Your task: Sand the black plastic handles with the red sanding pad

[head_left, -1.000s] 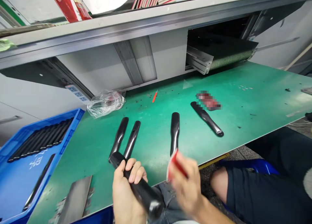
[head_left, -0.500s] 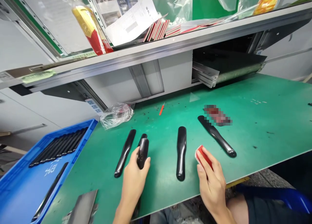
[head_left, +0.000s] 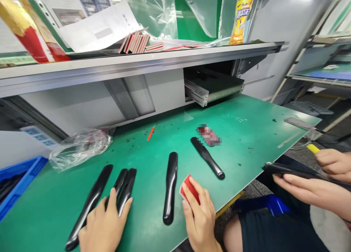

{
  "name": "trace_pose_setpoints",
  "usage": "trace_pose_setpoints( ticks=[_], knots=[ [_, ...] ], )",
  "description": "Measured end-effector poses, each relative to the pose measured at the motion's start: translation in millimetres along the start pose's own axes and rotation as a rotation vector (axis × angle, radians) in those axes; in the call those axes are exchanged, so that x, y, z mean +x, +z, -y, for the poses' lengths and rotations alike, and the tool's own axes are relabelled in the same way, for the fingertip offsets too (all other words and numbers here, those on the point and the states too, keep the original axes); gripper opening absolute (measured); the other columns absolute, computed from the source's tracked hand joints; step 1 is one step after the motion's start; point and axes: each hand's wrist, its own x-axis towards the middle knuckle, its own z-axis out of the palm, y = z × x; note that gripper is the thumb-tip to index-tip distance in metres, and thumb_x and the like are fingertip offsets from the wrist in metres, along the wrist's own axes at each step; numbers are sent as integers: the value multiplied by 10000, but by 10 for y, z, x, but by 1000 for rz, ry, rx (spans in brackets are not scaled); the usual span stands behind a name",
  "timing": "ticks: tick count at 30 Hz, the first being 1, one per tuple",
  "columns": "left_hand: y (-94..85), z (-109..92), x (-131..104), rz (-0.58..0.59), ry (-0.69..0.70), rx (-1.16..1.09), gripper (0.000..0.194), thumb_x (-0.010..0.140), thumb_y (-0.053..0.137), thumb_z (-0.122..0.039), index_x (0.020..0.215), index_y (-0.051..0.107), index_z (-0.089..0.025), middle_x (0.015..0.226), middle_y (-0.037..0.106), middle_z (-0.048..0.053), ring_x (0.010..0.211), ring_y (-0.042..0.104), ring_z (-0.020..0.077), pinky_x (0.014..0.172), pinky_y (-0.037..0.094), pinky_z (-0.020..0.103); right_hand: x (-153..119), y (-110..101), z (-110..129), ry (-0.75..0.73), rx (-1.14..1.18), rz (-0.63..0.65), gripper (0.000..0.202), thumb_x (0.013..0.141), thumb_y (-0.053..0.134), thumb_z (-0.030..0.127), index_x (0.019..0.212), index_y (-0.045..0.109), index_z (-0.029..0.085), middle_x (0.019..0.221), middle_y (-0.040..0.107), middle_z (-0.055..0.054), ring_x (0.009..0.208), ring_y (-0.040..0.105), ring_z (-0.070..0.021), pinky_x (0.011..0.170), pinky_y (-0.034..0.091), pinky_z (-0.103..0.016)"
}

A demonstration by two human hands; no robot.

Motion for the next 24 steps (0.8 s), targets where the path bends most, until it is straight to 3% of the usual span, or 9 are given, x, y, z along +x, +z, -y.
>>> trace_pose_setpoints(
  ticks=[5,11,18,22,24],
  knots=[
    [68,229,158,118,27,6,978,854,363,-763,1547,347,-73,1192,549,255,1212,551,447,992,451,490,9,-11,2,-22,-12,-11,403,1028,495,203,1416,600,240,1475,518,-104,1130,599,-250,896,549,-388],
    [-105,110,130,332,36,-33,817,903,344,-615,1574,138,-197,1290,491,211,1000,665,362,893,499,471,5,5,-11,-30,-32,-24,393,1038,496,215,1417,595,247,1485,513,-91,1128,591,-244,882,545,-378],
    [-206,45,36,395,214,-88,862,843,478,-406,1581,98,-176,1280,556,181,1155,633,360,950,485,435,-31,29,-8,7,-35,15,399,1051,479,212,1437,564,266,1515,483,-66,1180,556,-250,931,515,-392],
    [-312,-14,-54,352,272,-169,934,810,508,-318,1621,55,-218,1372,531,179,1164,639,375,969,482,448,-16,24,-46,-45,-42,5,403,1047,492,214,1440,564,268,1513,489,-57,1189,559,-240,940,499,-372],
    [-402,-69,-147,362,293,-220,945,798,520,-285,1627,77,-186,1372,527,198,1174,627,388,986,472,470,-28,-1,-62,-61,-38,5,400,1048,499,220,1438,570,269,1507,500,-53,1193,570,-237,966,483,-372]
  ],
)
